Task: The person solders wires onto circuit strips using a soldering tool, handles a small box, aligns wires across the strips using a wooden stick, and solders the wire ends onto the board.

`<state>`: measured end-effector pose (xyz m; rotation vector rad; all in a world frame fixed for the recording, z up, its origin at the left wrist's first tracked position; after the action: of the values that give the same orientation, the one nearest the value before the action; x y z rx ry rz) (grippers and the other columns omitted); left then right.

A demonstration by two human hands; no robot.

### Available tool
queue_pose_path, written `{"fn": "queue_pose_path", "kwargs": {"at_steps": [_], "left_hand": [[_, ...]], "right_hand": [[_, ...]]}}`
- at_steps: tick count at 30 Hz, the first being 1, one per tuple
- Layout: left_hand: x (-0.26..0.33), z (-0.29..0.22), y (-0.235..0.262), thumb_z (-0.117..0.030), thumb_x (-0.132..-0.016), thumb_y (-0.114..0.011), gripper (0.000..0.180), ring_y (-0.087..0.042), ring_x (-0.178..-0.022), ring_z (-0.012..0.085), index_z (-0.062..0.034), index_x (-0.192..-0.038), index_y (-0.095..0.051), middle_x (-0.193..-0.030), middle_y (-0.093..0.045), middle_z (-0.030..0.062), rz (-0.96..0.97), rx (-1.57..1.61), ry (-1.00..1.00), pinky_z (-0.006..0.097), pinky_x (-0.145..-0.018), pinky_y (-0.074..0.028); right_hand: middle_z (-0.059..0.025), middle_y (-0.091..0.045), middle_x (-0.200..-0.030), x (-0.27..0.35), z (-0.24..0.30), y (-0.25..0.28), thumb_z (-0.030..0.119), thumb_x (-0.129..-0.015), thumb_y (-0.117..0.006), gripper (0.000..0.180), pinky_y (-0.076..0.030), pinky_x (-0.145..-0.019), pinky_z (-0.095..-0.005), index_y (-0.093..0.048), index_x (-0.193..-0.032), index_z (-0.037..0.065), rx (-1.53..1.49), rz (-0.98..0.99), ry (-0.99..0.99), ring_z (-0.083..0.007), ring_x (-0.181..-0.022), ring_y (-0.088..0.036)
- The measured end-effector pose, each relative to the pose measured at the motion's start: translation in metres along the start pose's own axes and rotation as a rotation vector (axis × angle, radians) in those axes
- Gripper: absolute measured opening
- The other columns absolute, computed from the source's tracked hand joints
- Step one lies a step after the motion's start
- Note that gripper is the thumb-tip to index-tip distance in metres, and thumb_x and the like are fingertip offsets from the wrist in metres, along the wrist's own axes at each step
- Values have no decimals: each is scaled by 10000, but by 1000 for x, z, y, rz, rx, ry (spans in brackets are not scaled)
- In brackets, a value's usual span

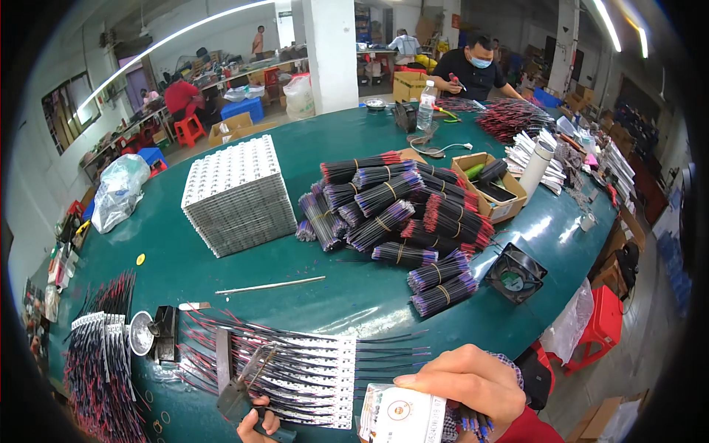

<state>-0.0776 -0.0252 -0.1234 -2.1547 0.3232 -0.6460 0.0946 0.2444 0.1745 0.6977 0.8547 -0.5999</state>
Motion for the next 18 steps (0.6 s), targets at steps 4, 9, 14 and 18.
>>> {"fn": "queue_pose_path", "kwargs": {"at_steps": [4,9,14,18], "left_hand": [[0,-1,4,-40,-918,-632,397,-441,-561,116,-26,-1296,-514,-1179,-641,177,-58,12,-9,231,-469,-376],[2,-4,6,-48,-933,-615,355,-442,-572,118,-13,-1277,-535,-1194,-650,199,-10,-17,-24,231,-472,-375],[-5,-3,15,-50,-941,-601,326,-449,-594,122,-4,-1260,-548,-1204,-641,193,52,-11,6,234,-489,-386],[-12,1,18,-44,-947,-587,359,-457,-607,126,5,-1297,-526,-1226,-616,176,107,34,50,236,-506,-395]], "right_hand": [[-171,-696,-957,8,-16,-4,294,-579,-957,690,-539,-672,-343,-669,-1088,-73,-47,88,44,-285,-785,-678],[-180,-695,-967,1,-4,-2,292,-580,-951,700,-537,-680,-345,-666,-1100,-79,-83,105,-22,-286,-789,-676],[-180,-690,-962,10,-19,-4,256,-595,-937,659,-539,-681,-352,-668,-1092,-84,-47,98,67,-295,-795,-676],[-190,-684,-964,10,-18,-6,233,-610,-929,637,-547,-688,-361,-663,-1092,-88,-119,154,-66,-301,-800,-679]]}}
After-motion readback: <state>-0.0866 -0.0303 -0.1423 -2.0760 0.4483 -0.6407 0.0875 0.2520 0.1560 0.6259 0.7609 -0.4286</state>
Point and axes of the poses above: each hand's wrist, its own x-axis away from the middle knuckle, its own y-axis out of the back of the hand, z = x × y, the point moved 6 cm from there along -x, towards the middle knuckle
